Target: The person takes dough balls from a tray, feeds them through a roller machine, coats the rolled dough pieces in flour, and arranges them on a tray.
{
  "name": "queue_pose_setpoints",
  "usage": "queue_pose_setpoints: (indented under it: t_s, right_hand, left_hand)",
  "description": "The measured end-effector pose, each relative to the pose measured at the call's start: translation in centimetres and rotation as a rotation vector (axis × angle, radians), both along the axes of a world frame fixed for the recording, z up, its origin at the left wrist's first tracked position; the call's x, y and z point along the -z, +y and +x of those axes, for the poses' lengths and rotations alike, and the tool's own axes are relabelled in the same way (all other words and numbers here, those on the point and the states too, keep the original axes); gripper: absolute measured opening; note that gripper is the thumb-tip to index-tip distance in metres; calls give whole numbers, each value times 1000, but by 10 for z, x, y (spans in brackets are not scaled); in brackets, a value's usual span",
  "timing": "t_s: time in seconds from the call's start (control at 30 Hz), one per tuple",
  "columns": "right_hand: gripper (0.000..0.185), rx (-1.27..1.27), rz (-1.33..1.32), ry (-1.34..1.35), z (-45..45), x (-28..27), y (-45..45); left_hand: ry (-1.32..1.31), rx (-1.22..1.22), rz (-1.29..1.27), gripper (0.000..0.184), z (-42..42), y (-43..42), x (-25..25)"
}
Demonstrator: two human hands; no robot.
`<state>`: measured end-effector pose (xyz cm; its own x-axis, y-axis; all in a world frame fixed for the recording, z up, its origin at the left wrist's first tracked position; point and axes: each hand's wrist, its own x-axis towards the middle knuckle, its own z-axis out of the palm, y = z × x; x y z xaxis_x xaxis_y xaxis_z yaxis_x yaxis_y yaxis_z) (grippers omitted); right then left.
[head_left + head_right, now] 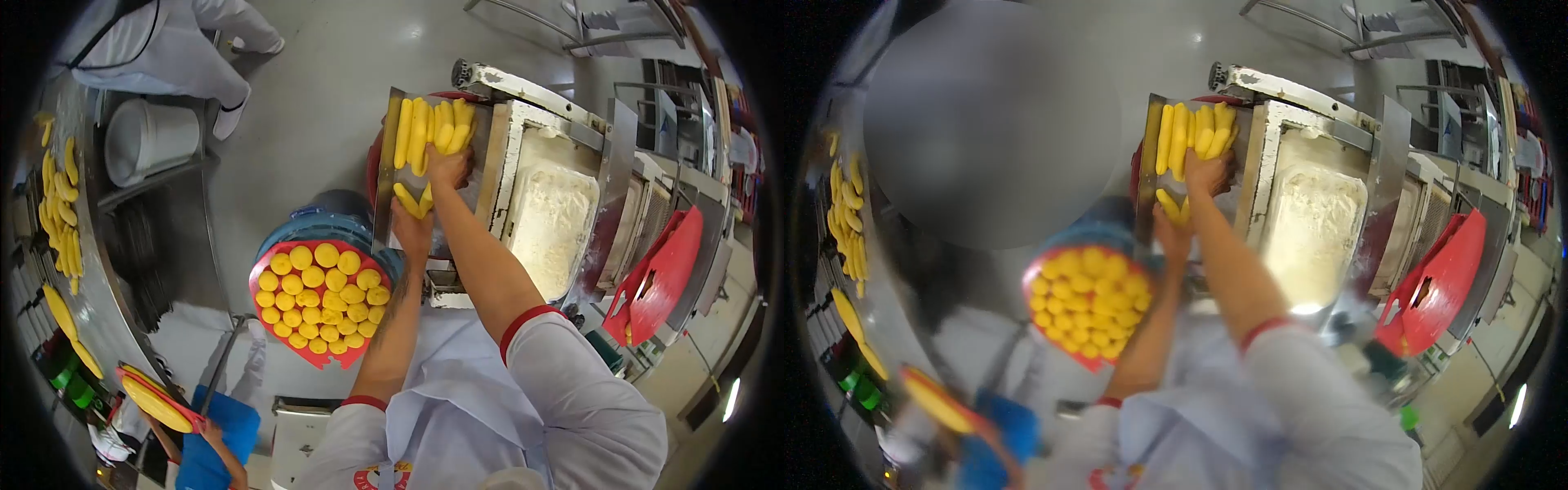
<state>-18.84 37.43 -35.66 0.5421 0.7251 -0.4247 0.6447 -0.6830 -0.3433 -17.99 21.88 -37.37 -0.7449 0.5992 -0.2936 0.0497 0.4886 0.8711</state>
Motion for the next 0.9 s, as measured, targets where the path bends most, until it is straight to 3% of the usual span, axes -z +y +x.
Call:
queue_pose_setpoints:
  t_s: [0.1, 0.17, 0.23, 0.3, 0.4, 0.5, 0.57, 0.7, 0.8, 0.9]
  right_hand:
    - [79, -78, 20, -192, -9, -12, -2]
    - [72, -87, 204, 109, -2, -2, -3]
    - [66, -27, 287, 301, 1, -13, -3]
    - [62, 85, 264, 396, -3, -31, -4]
    - [64, 202, 240, 578, 8, -45, -16]
    - [62, 45, 101, 968, 32, -121, -58]
    - [60, -257, 155, 787, 46, -177, -94]
    - [58, -711, 420, 349, 87, -232, -142]
    - [60, -405, 241, 850, 126, -276, -141]
    - [51, -319, 115, 1101, 173, -298, -128]
  left_hand:
    - [149, 321, -276, 51, 4, -13, 33]
    - [-331, 148, -269, 45, -21, -5, -27]
    - [-701, -23, -199, 40, -38, -12, -50]
    - [-953, -199, -66, 37, -51, -27, -40]
    - [-1065, -465, 263, 35, -70, -31, -44]
    - [-1234, -379, 365, 42, -83, -33, -64]
    - [-1360, -236, 406, 48, -77, -32, -97]
    - [-1413, -210, 484, 53, -35, -38, -199]
    - [-1186, -110, 540, 54, 1, -49, -238]
    - [-1017, 36, 541, 56, 31, -36, -286]
